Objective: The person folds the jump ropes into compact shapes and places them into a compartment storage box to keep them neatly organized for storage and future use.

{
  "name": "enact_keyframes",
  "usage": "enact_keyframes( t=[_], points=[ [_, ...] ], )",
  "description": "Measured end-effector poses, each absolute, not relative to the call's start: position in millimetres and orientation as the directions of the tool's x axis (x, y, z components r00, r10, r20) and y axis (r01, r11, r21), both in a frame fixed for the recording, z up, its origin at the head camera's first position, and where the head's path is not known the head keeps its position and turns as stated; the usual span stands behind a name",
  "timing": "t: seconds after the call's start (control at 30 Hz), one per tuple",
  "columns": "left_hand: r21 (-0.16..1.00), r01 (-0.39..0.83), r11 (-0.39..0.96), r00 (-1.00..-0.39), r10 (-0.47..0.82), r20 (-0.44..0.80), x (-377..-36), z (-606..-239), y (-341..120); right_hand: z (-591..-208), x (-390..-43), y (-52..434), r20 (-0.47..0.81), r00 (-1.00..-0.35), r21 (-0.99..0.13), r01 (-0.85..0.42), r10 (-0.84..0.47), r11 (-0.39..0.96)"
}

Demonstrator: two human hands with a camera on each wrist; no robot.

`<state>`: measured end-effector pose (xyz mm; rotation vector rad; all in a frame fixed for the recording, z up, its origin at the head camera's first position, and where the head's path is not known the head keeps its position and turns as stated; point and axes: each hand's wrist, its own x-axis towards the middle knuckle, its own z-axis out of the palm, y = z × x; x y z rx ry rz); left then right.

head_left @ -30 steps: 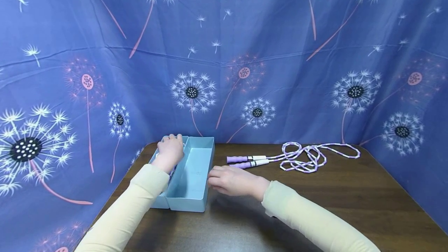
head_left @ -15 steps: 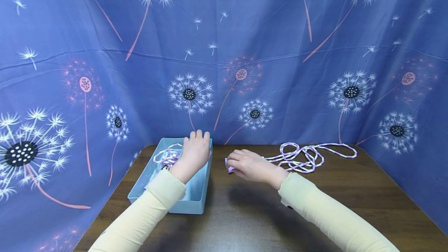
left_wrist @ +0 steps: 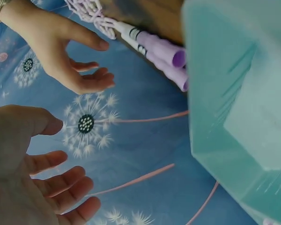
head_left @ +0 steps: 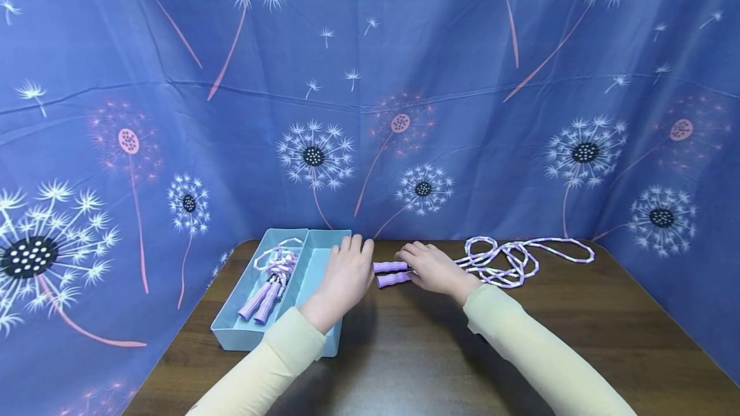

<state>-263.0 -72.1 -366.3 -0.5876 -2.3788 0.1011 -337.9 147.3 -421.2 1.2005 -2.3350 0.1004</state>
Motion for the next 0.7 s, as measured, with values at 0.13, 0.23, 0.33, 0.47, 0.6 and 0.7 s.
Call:
enact_keyframes(
  t=[0.13,0.23,0.33,0.47,0.6,0.7],
  points=[
    [-0.227,0.382,0.896,-0.663,0.437,0.608,-260.9,-380.5,-68.8,-434.8,-348.7,155.8,0.441,-0.529,0.136,-0.759,-0.725,0.636],
    [-0.227,0.393,0.891,-0.664,0.446,0.601,-258.3,-390.2,-66.6,-444.2,-355.5,163.1,0.408,-0.576,0.136,-0.729,-0.708,0.671],
    [-0.231,0.403,0.886,-0.671,0.458,0.583,-255.8,-396.9,-62.8,-452.5,-360.8,168.4,0.362,-0.62,0.143,-0.701,-0.696,0.699],
    [-0.248,0.409,0.878,-0.675,0.474,0.565,-255.1,-402.6,-54.4,-460.8,-365.8,169.8,0.311,-0.653,0.135,-0.689,-0.691,0.712],
    [-0.269,0.407,0.873,-0.685,0.487,0.542,-256.0,-408.4,-44.9,-463.8,-366.6,167.1,0.246,-0.695,0.124,-0.668,-0.675,0.733],
    [-0.274,0.4,0.874,-0.704,0.485,0.519,-257.4,-412.2,-38.7,-463.7,-366.1,164.0,0.188,-0.739,0.106,-0.64,-0.647,0.761]
  ],
)
